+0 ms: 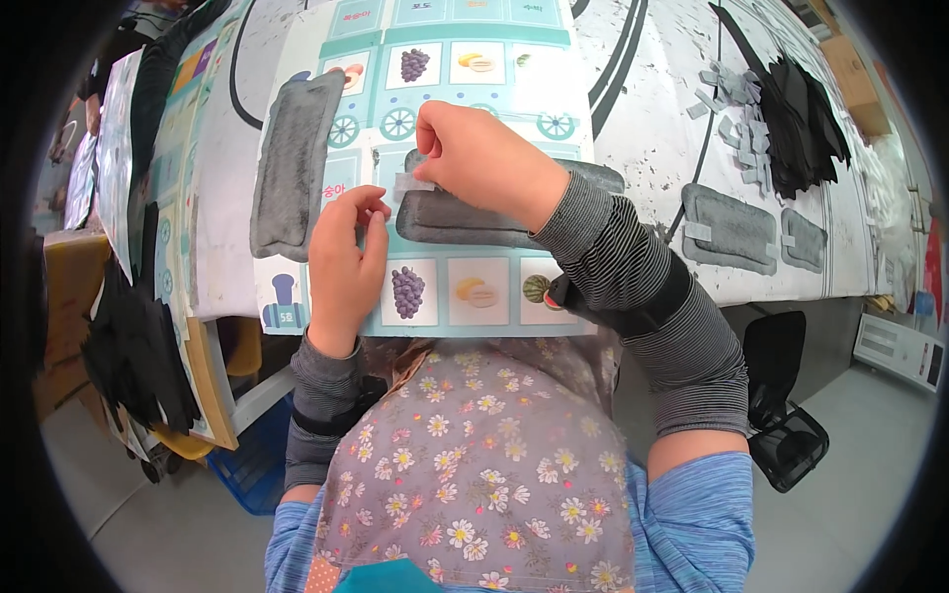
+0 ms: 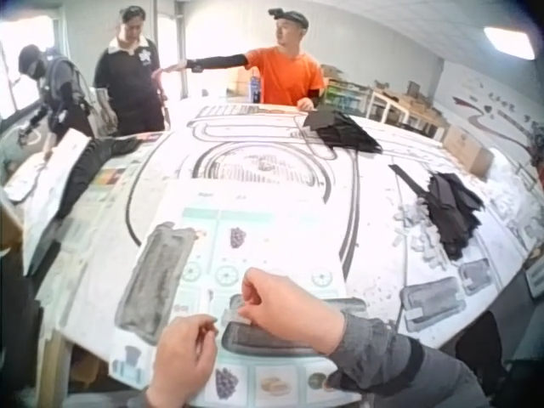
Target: Sticking small white adhesive strips onto grey fabric shoe components placed on a template board.
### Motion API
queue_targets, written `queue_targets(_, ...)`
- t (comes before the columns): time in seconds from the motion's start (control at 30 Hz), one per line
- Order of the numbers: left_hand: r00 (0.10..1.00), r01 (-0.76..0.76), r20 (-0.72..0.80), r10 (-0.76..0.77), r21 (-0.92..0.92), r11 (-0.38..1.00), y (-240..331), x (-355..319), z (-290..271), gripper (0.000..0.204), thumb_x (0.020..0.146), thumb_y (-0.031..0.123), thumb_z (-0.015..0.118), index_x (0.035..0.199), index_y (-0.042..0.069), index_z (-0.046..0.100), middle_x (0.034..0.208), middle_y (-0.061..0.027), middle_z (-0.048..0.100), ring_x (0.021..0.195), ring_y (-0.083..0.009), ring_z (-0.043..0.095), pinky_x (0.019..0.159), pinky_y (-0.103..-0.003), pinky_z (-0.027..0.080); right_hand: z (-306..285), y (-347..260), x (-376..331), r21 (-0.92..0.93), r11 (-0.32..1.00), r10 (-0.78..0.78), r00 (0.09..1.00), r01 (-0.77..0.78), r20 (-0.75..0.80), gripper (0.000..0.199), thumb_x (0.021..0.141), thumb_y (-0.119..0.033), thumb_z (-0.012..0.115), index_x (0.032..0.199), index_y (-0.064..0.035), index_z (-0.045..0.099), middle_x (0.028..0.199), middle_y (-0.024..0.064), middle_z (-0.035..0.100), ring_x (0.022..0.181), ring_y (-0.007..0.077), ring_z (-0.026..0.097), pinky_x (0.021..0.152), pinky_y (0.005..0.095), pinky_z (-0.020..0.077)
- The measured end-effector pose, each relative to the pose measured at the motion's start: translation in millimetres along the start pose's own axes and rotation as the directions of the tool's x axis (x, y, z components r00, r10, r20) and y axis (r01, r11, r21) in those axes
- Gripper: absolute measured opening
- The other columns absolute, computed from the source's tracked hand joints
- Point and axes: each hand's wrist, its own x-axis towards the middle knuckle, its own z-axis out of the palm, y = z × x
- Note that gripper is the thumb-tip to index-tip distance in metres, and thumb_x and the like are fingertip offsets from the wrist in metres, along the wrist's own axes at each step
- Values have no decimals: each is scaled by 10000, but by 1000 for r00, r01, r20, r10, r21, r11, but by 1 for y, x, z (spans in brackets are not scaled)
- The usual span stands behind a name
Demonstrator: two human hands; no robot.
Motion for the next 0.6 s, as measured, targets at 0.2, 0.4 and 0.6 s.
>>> queue_targets(0.2,996,-89,12,88,63,994,-2,3,0,180,856,-18,568,1015,16,644,884,-105,639,798,-258,599,727,-359,469,4,1,3,-119,992,-38,999,35,-26,237,816,-86,712,916,-18,508,803,88,590,740,199,587,684,314,485)
queue_targets(0.4,996,-87,17,86,98,991,1,4,0,238,862,0,570,1076,25,671,866,-101,623,798,-256,580,719,-361,456,2,2,2,-151,987,-54,998,51,-13,239,814,-87,710,919,-17,507,800,93,588,744,211,575,690,319,483)
queue_targets(0.6,993,-108,54,102,136,985,-1,4,1,296,857,18,586,1131,53,692,869,-94,609,806,-251,576,720,-355,457,2,2,2,-197,979,-60,998,59,3,247,808,-87,711,921,-18,501,787,98,575,725,223,564,673,330,475)
